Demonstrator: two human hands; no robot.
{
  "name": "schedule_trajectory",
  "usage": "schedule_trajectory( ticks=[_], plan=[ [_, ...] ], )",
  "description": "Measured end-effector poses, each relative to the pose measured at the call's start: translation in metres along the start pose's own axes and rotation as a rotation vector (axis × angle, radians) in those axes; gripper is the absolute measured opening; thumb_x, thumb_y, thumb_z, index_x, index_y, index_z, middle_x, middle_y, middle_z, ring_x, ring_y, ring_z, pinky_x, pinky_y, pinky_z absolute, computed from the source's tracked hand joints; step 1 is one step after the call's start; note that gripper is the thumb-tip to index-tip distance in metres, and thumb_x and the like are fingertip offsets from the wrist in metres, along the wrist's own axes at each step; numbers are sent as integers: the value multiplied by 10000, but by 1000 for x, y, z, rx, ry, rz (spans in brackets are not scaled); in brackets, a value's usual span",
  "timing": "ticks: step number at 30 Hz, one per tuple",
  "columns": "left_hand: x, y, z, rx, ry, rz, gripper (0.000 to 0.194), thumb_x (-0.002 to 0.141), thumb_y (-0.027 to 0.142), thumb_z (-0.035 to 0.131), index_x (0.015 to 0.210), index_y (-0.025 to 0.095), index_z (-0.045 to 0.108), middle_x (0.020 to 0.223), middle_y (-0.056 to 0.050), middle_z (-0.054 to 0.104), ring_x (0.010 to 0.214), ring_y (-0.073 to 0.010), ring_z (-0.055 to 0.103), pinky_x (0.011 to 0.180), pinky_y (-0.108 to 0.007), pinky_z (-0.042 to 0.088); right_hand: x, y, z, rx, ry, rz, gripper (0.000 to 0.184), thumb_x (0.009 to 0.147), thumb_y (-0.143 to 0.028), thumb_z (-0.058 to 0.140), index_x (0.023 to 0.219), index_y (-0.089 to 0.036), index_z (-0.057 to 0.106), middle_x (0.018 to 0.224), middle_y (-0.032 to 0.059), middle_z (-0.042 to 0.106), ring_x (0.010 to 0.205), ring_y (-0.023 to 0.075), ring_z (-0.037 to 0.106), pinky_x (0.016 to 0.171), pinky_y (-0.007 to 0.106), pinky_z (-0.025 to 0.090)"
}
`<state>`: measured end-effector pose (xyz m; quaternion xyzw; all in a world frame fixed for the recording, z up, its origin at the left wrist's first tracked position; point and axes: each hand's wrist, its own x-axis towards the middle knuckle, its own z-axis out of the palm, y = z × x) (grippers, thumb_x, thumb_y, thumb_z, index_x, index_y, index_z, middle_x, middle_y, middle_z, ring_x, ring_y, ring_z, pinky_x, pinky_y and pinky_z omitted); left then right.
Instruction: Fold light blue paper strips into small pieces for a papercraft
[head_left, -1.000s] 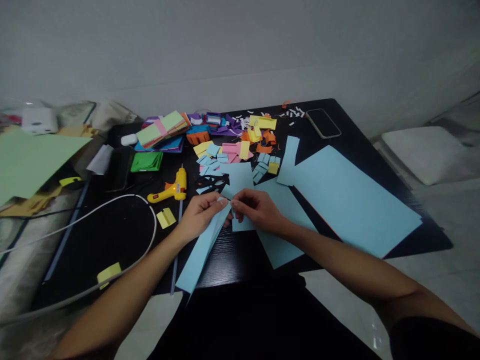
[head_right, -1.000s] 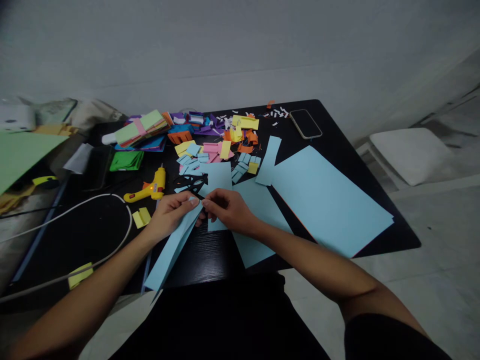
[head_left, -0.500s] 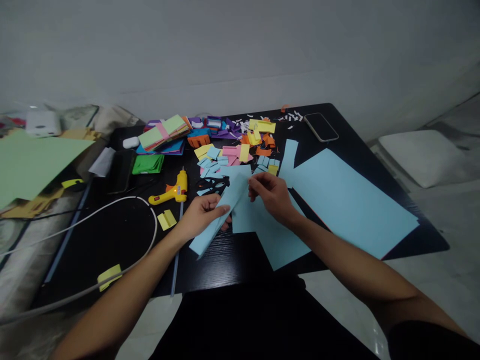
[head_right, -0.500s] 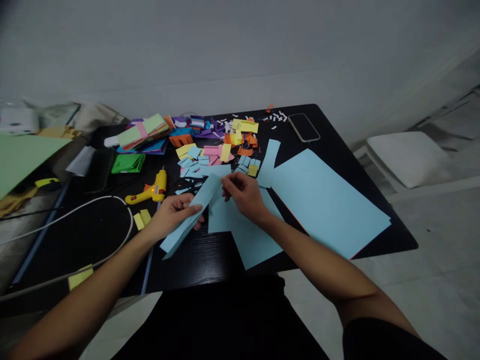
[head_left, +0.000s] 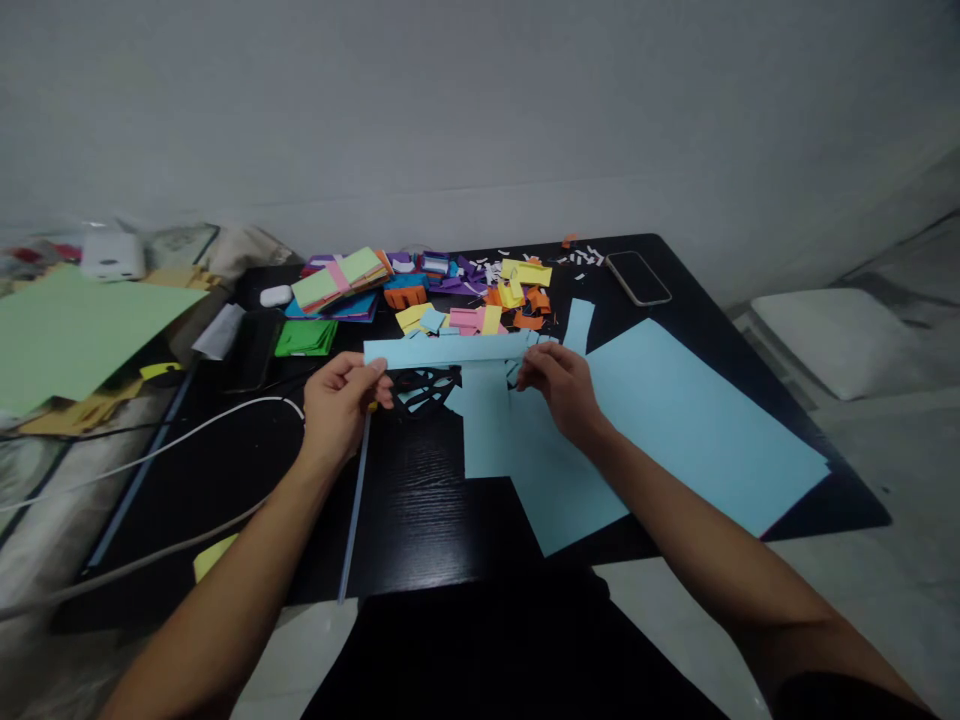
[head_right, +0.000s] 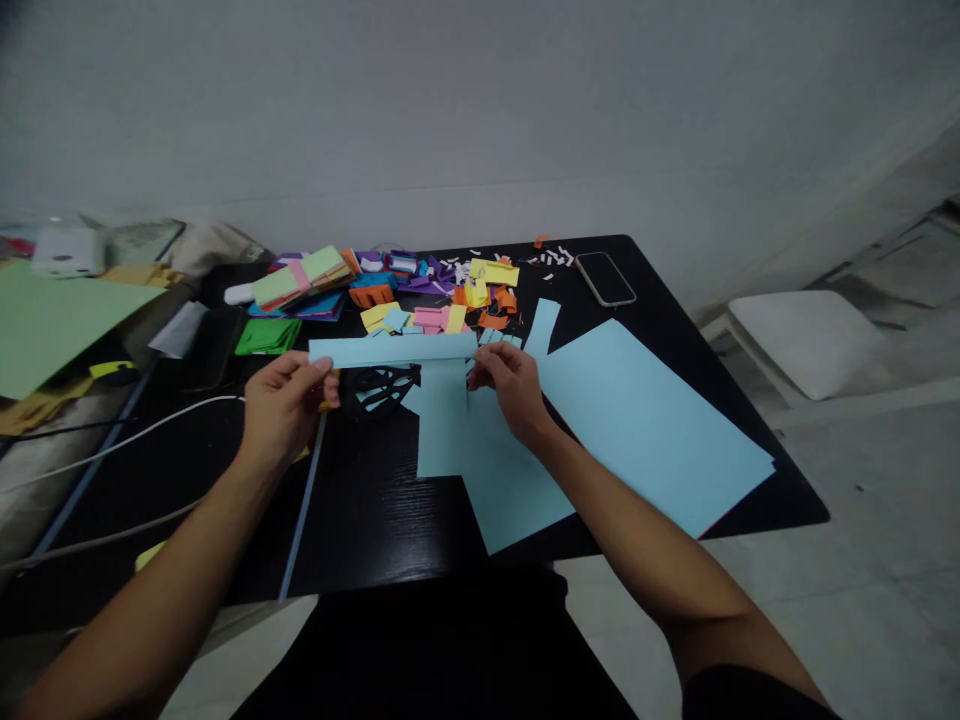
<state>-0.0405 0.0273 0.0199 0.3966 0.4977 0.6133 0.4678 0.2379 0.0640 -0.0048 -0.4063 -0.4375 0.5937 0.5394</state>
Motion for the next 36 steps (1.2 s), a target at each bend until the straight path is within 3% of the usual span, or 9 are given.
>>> schedule_trajectory(
  ticks=[2,4,8,10,14,18,24,31,36],
  plan=[
    [0,1,1,-68,53,13,245,713,292,861,701,158,658,586,29,667,438,-74,576,435,-167,489,-2,-2,-1,43,-242,147,135,737,-278,741,751,-176,653,643,2,644,607,152,630,588,293,560],
    [-2,2,2,-92,11,-15,254,705,296,866,693,156,653,582,31,656,439,-73,569,428,-166,482,-3,-6,-3,102,-473,296,199,699,-301,734,825,-151,702,692,43,697,662,199,675,601,325,574],
    [-9,-2,5,-21,-237,-146,285,717,330,882,712,150,662,572,16,667,417,-91,573,410,-190,492,-10,-11,3,148,-667,460,412,832,-483,703,1071,-151,753,1003,105,782,897,231,744,789,346,608],
    [-14,-6,9,51,-394,-209,306,737,363,882,731,144,668,584,-3,692,415,-104,590,415,-205,507,-17,-10,12,56,-748,515,419,887,-516,712,1070,-142,756,1008,106,783,867,206,755,796,320,606],
    [-23,-12,20,132,-551,-242,348,756,418,880,752,140,670,630,-23,728,459,-113,629,460,-211,531,-33,-3,32,-35,-765,463,470,898,-570,734,1007,-113,750,984,113,783,770,174,750,747,306,617],
    [-27,-13,25,174,-525,-233,367,775,459,862,778,145,670,656,-19,736,480,-110,632,492,-215,535,-40,4,39,-82,-662,385,455,887,-578,738,886,-123,743,792,52,759,616,128,692,645,268,593],
    [-30,-15,26,315,-513,-146,372,844,489,786,718,158,671,630,-17,712,487,-109,616,511,-219,515,-42,10,39,-153,-556,304,398,874,-537,757,805,-145,746,699,27,739,542,112,648,581,257,566],
    [-33,-12,30,328,-529,-133,358,856,481,770,733,156,680,645,-17,710,504,-111,620,525,-224,512,-46,2,39,-214,-527,313,383,864,-516,782,817,-138,752,772,53,769,563,116,663,590,259,580],
    [-33,-11,29,307,-569,-124,334,886,442,742,725,161,665,633,-11,701,526,-109,627,543,-218,511,-44,0,38,-60,-517,416,447,938,-579,674,920,-139,755,875,70,772,659,130,713,632,261,600]
  ],
)
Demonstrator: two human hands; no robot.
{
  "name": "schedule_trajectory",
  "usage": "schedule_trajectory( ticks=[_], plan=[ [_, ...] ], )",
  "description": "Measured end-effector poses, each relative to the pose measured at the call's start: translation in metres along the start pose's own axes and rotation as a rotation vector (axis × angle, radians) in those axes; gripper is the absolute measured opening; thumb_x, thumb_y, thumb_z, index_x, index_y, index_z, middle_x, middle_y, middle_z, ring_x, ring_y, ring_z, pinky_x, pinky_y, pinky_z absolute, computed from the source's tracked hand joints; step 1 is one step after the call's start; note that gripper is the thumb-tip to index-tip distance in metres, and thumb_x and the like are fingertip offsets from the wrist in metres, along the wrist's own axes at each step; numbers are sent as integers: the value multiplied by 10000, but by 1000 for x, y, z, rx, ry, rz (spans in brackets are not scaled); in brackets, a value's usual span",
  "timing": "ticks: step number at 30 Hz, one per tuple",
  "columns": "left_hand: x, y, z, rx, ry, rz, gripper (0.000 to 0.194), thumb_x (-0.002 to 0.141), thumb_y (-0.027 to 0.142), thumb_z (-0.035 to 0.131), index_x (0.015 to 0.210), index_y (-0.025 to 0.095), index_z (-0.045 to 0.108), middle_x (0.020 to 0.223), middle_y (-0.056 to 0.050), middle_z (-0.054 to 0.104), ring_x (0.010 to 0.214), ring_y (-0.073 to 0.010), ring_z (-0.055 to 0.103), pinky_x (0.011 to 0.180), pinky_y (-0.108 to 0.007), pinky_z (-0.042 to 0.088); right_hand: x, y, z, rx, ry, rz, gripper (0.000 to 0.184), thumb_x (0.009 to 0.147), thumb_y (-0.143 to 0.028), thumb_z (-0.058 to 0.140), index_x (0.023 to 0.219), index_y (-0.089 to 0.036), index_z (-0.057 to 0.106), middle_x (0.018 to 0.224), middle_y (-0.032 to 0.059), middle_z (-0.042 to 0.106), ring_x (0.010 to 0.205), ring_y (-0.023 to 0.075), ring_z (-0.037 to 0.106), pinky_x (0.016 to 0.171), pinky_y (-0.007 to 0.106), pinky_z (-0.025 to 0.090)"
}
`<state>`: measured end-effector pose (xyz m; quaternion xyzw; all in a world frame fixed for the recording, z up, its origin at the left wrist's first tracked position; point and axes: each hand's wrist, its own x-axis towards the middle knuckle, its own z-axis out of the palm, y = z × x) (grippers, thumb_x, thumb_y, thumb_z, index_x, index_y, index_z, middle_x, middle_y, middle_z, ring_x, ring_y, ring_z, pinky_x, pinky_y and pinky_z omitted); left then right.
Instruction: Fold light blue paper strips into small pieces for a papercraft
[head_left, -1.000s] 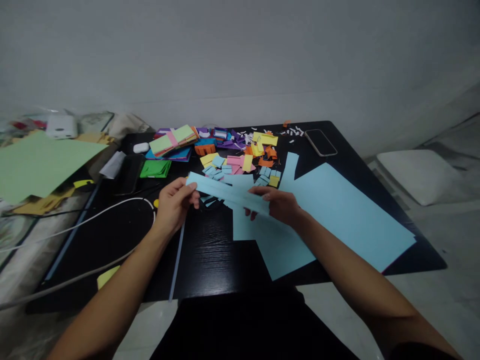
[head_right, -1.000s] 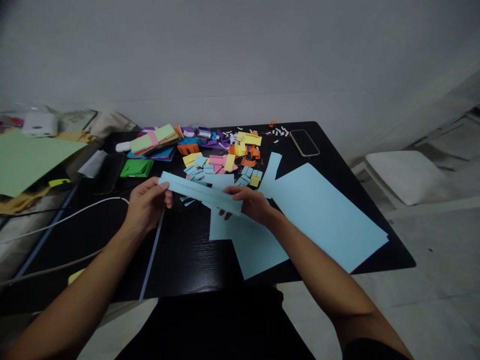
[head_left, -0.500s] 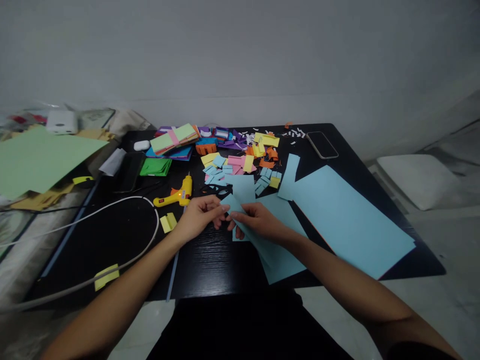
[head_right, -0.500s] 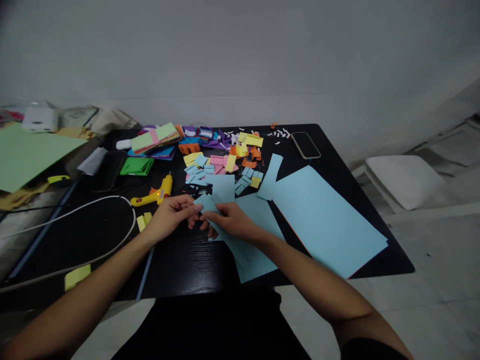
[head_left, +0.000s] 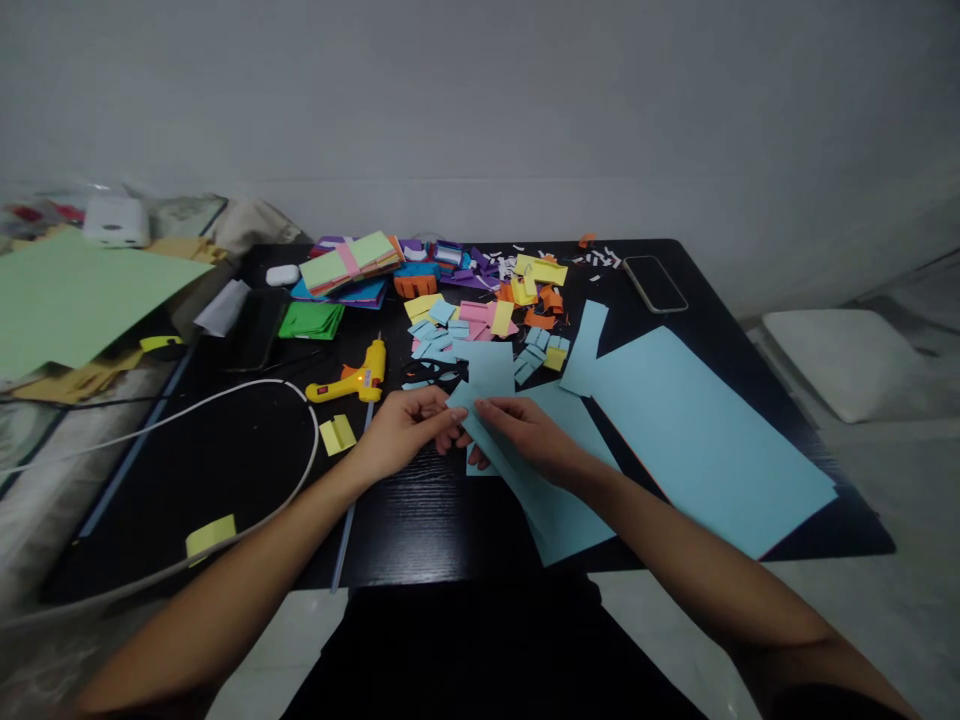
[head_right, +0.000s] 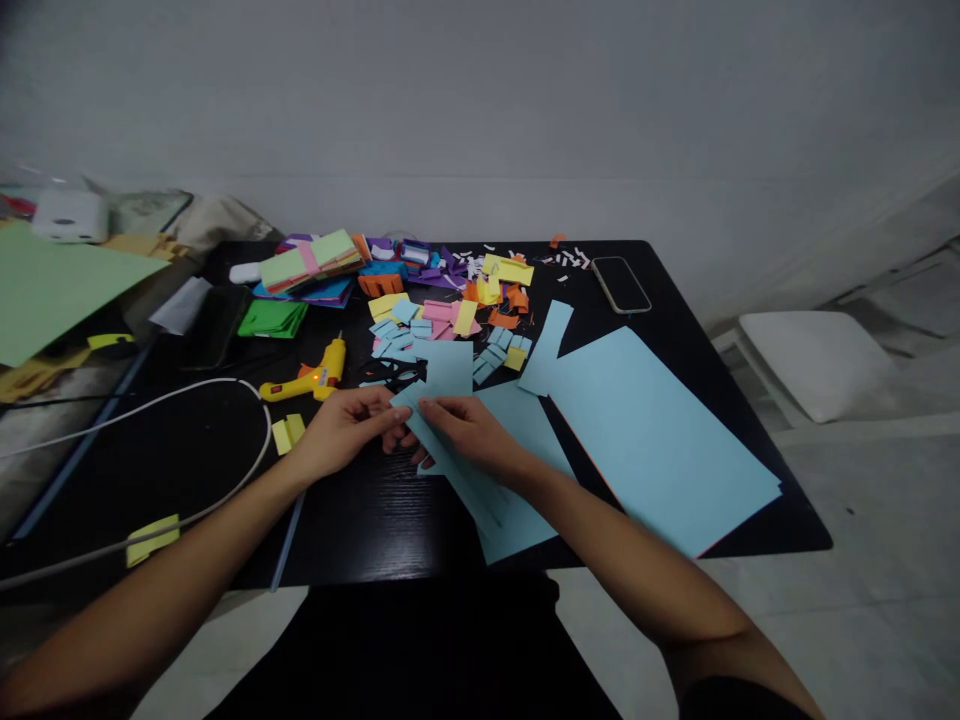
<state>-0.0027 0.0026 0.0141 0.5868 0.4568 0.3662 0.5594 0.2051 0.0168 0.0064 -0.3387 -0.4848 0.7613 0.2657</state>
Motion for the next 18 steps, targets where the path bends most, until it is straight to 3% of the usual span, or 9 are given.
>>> schedule_trajectory(
  ticks=[6,18],
  plan=[
    [0,-2,-1,-7,-3,-12,343,877,454,752,729,166,639,682,-35,744,518,-113,630,530,-224,510,0,1,-1,168,-18,67,357,883,-506,779,899,-152,737,856,48,767,709,135,728,670,262,617],
    [0,-3,0,-17,-23,-38,396,854,513,766,705,169,640,648,-24,719,504,-114,629,498,-216,513,1,4,-1,58,49,-40,377,853,-496,805,760,-171,638,747,10,731,658,135,720,657,281,615]
  ],
)
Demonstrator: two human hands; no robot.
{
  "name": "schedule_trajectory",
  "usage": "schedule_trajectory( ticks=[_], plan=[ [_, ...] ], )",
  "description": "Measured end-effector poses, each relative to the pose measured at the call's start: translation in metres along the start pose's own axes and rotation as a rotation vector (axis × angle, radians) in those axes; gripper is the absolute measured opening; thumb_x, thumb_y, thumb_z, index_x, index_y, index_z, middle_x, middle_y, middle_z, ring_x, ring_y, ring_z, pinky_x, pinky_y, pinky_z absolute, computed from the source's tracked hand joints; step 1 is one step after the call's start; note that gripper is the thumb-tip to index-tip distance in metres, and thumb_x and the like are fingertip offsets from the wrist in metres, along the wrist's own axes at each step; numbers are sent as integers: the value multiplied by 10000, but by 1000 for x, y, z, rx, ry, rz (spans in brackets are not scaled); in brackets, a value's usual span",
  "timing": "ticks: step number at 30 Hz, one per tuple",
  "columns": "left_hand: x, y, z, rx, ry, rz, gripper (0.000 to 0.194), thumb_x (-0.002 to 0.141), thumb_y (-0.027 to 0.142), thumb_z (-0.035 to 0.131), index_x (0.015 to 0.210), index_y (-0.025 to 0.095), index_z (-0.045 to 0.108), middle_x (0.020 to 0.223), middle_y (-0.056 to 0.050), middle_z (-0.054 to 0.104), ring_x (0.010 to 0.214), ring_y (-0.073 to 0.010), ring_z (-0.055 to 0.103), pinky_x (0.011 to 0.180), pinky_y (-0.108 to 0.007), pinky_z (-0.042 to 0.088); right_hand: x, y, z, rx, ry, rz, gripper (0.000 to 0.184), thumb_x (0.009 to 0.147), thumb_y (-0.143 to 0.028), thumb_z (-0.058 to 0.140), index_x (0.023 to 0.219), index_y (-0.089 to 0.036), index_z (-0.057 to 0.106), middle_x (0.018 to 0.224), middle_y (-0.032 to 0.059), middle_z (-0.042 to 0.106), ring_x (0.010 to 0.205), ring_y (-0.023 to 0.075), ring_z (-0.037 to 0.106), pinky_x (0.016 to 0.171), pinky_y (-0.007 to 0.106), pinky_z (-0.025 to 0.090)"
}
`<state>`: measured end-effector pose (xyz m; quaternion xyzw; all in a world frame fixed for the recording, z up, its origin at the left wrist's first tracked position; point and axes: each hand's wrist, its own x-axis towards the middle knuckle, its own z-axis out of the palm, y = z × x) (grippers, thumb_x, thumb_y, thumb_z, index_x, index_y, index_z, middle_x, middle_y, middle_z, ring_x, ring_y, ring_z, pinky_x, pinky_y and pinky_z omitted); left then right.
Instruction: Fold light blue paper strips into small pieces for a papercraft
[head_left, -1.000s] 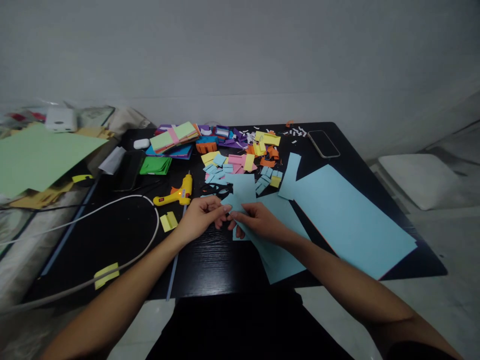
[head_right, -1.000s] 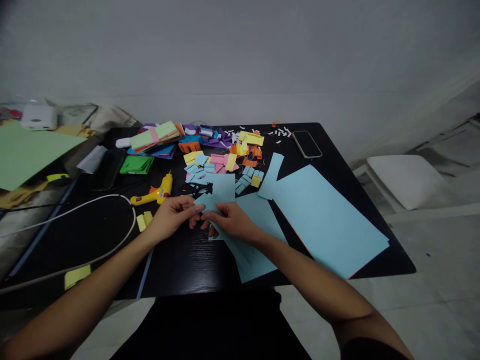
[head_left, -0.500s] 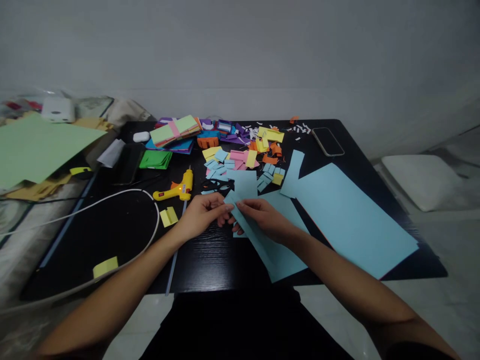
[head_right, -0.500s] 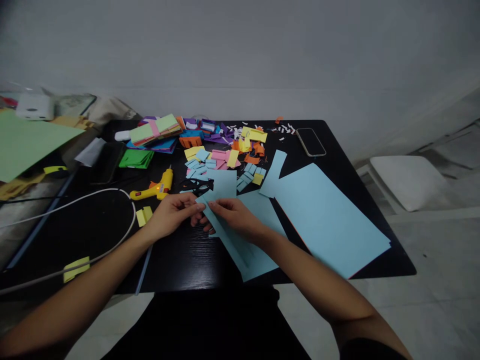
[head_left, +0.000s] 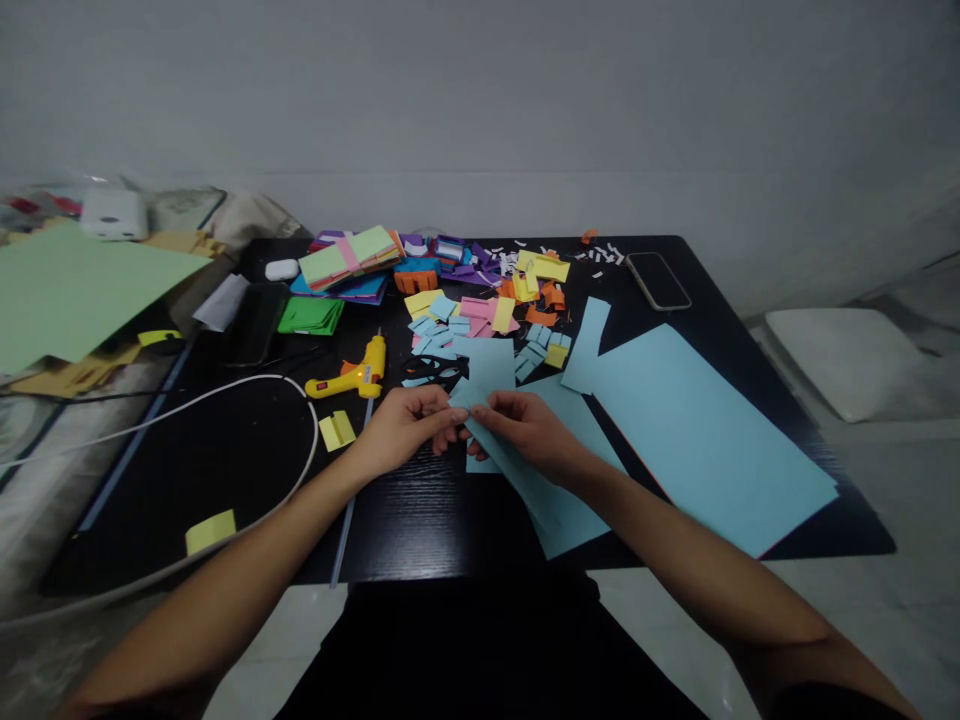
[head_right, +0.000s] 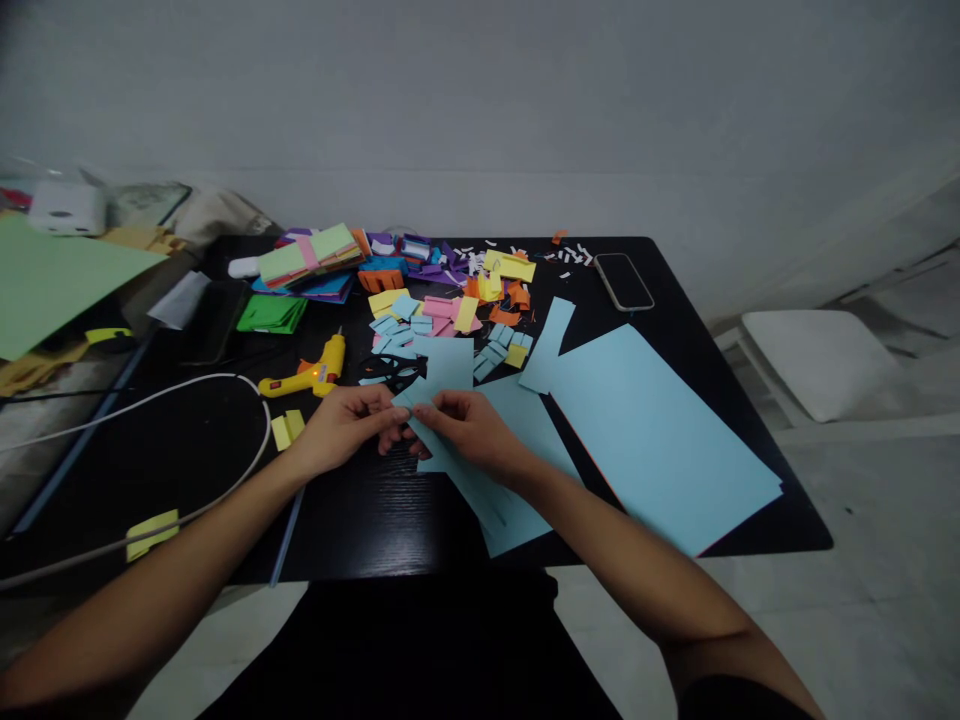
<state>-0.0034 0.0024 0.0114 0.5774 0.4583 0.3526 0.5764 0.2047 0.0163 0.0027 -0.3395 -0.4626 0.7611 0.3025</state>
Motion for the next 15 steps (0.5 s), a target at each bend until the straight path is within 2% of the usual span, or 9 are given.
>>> schedule_trajectory(
  ticks=[6,15],
  plan=[
    [-1,1,1,-3,-18,-2,409,883,520,743,707,163,644,612,-6,685,492,-105,609,506,-209,503,-1,2,1,-165,58,-83,427,864,-564,766,763,-184,601,732,9,722,609,143,707,616,275,575],
    [-3,0,2,-38,-92,-35,439,897,546,713,691,169,623,610,-2,670,482,-100,594,497,-212,485,-5,-4,0,-284,13,-136,396,916,-548,707,765,-196,604,689,6,679,628,158,660,618,285,506]
  ],
)
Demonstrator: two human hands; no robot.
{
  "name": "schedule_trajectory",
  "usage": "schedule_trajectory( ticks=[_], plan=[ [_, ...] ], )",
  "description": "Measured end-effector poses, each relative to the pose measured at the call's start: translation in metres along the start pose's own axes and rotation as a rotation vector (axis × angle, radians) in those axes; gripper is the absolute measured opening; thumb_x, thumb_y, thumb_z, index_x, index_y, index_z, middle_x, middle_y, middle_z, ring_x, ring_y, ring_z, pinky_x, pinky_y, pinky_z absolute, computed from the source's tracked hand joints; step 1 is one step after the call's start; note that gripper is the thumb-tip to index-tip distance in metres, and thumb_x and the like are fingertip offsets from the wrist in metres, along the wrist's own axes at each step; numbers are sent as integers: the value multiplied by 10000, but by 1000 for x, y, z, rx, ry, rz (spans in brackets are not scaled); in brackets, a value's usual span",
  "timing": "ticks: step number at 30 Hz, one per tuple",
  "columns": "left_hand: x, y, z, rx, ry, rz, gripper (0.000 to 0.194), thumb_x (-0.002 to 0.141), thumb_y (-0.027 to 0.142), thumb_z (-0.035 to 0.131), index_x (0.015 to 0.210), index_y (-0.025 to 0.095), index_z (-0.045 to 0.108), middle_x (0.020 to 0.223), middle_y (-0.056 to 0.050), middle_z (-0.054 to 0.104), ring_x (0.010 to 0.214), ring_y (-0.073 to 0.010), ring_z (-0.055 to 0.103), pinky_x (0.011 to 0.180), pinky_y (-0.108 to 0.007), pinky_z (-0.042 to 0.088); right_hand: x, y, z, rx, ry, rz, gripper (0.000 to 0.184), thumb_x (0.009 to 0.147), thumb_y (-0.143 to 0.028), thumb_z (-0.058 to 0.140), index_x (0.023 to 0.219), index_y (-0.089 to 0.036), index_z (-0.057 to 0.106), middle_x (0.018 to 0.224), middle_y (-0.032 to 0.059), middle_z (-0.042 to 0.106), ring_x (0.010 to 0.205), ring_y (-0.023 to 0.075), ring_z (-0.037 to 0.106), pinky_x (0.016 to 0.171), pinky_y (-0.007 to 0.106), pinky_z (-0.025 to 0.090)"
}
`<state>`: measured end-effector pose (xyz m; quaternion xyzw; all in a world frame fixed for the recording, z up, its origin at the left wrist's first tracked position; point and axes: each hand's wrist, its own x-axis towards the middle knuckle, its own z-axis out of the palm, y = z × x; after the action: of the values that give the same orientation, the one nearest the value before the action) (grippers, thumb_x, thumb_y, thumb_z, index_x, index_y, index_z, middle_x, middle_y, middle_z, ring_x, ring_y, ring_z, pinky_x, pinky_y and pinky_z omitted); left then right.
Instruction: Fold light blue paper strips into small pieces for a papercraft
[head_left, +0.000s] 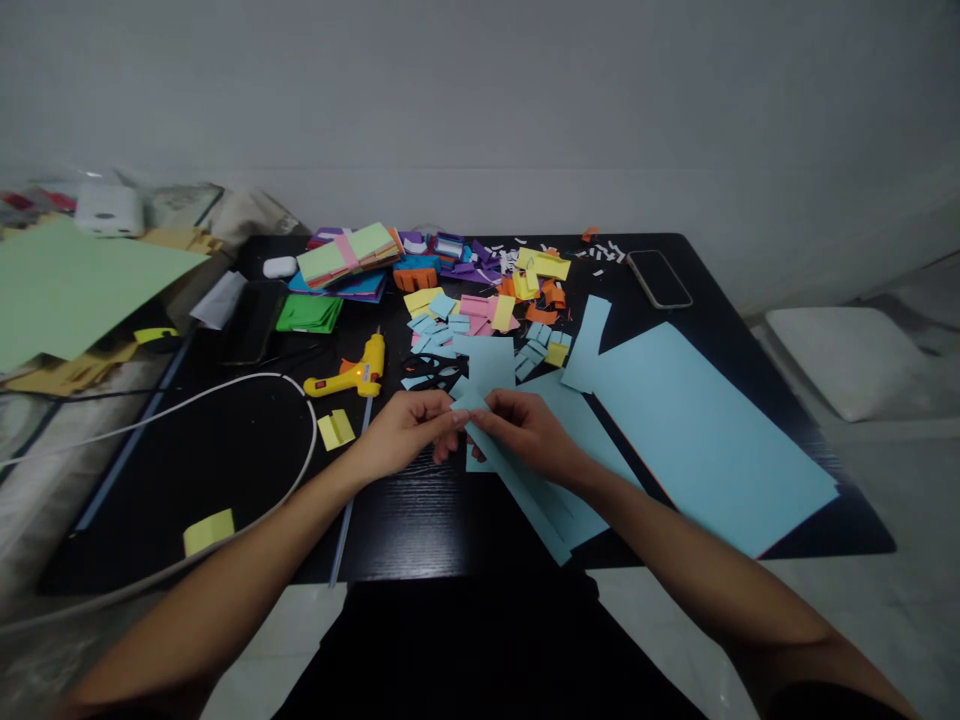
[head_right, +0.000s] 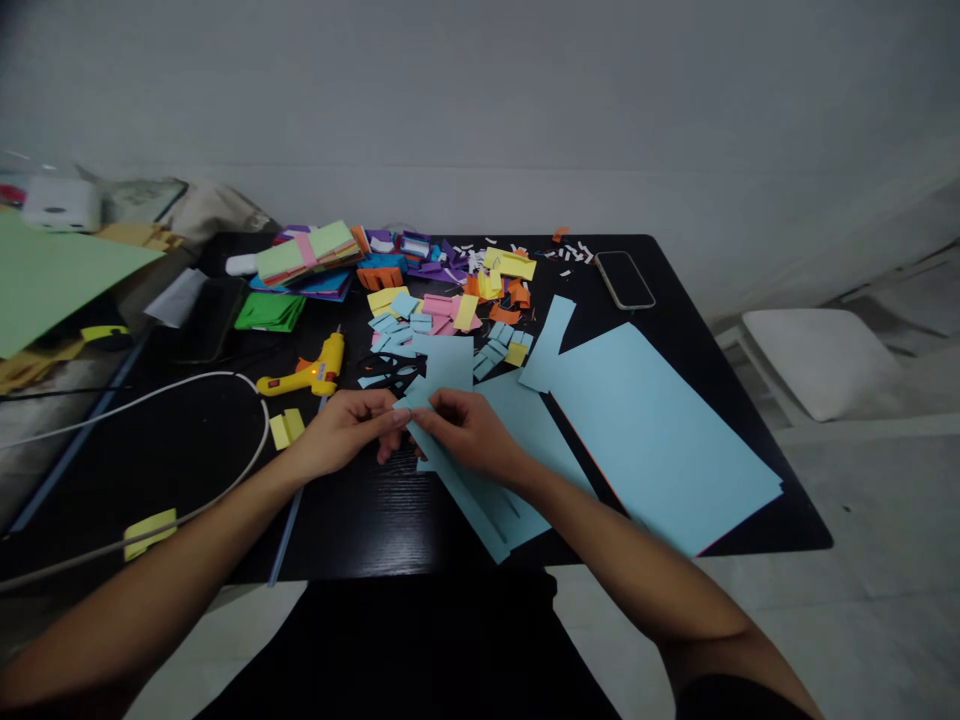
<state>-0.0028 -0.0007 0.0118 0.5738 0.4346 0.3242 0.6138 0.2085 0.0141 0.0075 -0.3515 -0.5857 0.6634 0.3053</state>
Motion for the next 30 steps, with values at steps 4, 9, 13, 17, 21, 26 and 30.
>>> schedule_trajectory(
  ticks=[4,9,13,17,21,26,30],
  plan=[
    [-1,0,2,-29,-26,-39,436,877,544,736,687,171,614,584,12,652,451,-91,570,464,-204,468,1,2,0,-14,6,-13,393,900,-548,706,751,-195,614,687,-8,623,622,139,557,584,264,420],
    [-2,2,3,-47,-55,-85,409,836,533,781,725,168,632,552,27,633,427,-93,557,433,-201,460,2,1,2,-66,36,-47,392,899,-512,689,700,-193,579,628,-52,470,591,108,394,571,263,304],
    [-2,4,4,-47,-49,-77,398,833,515,790,714,171,628,541,31,627,415,-85,546,423,-191,445,2,2,4,-53,81,-73,415,888,-484,702,646,-204,516,605,-67,399,571,101,343,551,263,275],
    [-2,3,4,-37,-72,-73,392,848,508,776,713,173,624,543,32,625,417,-84,550,422,-187,444,3,4,3,1,44,-52,322,897,-456,704,723,-199,616,650,-44,536,609,111,456,603,269,361],
    [-2,1,4,-32,-79,-60,400,867,496,758,701,168,600,567,29,638,433,-80,563,439,-184,455,4,6,3,32,35,-46,267,891,-447,721,826,-190,690,757,-3,664,694,134,572,691,289,439],
    [-2,-1,5,-13,-46,-40,397,871,477,763,697,160,598,575,31,643,455,-74,568,470,-180,469,4,10,5,-17,125,-95,278,873,-444,739,800,-182,681,707,-22,621,641,119,518,620,268,389],
    [-1,-4,5,14,-21,-29,399,890,482,741,696,162,602,573,30,642,463,-78,573,484,-185,483,5,11,4,-49,114,-73,315,892,-469,710,783,-177,662,697,-25,597,636,116,498,617,267,381]
  ],
)
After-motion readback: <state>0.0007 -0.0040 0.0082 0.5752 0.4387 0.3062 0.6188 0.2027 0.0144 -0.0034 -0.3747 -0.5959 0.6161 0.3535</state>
